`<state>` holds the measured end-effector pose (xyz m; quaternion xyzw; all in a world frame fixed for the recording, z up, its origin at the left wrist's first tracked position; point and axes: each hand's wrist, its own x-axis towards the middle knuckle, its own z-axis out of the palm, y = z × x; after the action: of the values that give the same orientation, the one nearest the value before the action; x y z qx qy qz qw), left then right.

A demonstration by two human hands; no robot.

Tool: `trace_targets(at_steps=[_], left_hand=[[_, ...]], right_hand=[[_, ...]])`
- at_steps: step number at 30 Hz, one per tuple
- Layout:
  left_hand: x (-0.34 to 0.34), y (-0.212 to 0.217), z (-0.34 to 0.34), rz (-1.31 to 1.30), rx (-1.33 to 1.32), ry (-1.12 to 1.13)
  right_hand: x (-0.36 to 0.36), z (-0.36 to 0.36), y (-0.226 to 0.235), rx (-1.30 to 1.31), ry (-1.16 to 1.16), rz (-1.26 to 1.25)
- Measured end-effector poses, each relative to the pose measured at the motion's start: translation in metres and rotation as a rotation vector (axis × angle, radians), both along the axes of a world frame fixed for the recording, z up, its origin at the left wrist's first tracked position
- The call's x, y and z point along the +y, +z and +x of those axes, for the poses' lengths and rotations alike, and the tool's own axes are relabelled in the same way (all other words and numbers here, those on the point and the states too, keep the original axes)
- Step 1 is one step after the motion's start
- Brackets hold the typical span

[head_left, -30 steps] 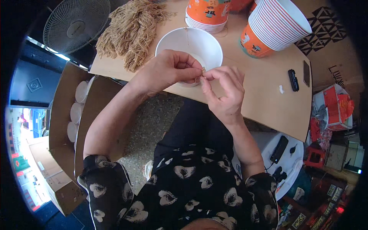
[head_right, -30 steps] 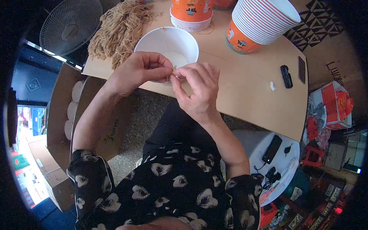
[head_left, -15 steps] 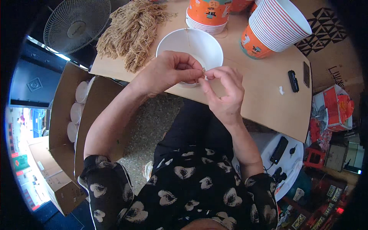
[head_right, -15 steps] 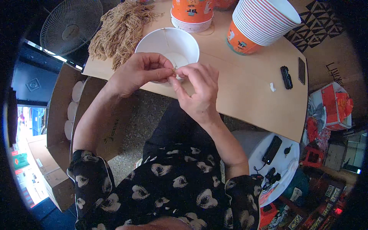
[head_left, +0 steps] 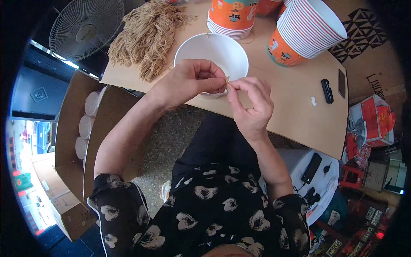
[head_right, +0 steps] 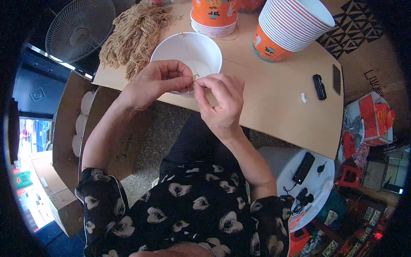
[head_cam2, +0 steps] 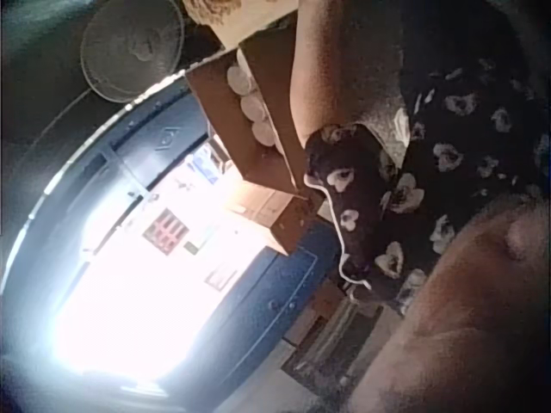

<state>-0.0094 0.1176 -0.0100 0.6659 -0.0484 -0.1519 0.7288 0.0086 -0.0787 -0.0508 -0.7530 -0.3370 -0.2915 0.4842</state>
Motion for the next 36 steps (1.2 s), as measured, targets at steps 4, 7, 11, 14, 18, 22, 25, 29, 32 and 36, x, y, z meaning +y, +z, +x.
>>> trace_targets(at_steps=[4,7,11,14,18,22,25,29,32,36], left_hand=[[-0.002,-0.001,0.000,0.000,0.002,0.021],[0.000,-0.001,0.000,0.011,0.011,0.005],[0.001,-0.002,0.001,0.021,0.006,-0.017],[0.000,0.003,-0.001,0.037,0.010,-0.022],[-0.002,0.003,0.000,0.011,0.015,0.011],[-0.002,0.000,0.000,-0.036,0.014,0.019],[0.000,-0.005,0.001,-0.074,0.015,0.026],[0.001,-0.007,0.001,-0.102,0.008,0.021],[0.000,-0.004,0.000,-0.071,-0.002,0.035],[-0.002,-0.005,-0.001,-0.066,-0.029,0.049]], right_hand=[[0.000,0.002,-0.003,-0.153,-0.080,-0.056],[-0.002,0.003,-0.002,-0.346,-0.151,-0.162],[-0.002,0.007,-0.003,-0.441,-0.145,-0.152],[-0.004,0.009,-0.005,-0.529,-0.101,-0.196],[-0.005,0.009,-0.006,-0.475,-0.100,-0.216],[-0.003,0.007,-0.005,-0.465,-0.125,-0.210],[0.000,0.008,-0.006,-0.457,-0.156,-0.180],[0.000,0.009,-0.008,-0.441,-0.150,-0.172],[0.000,0.010,-0.009,-0.428,-0.149,-0.184],[0.001,0.009,-0.005,-0.390,-0.145,-0.172]])
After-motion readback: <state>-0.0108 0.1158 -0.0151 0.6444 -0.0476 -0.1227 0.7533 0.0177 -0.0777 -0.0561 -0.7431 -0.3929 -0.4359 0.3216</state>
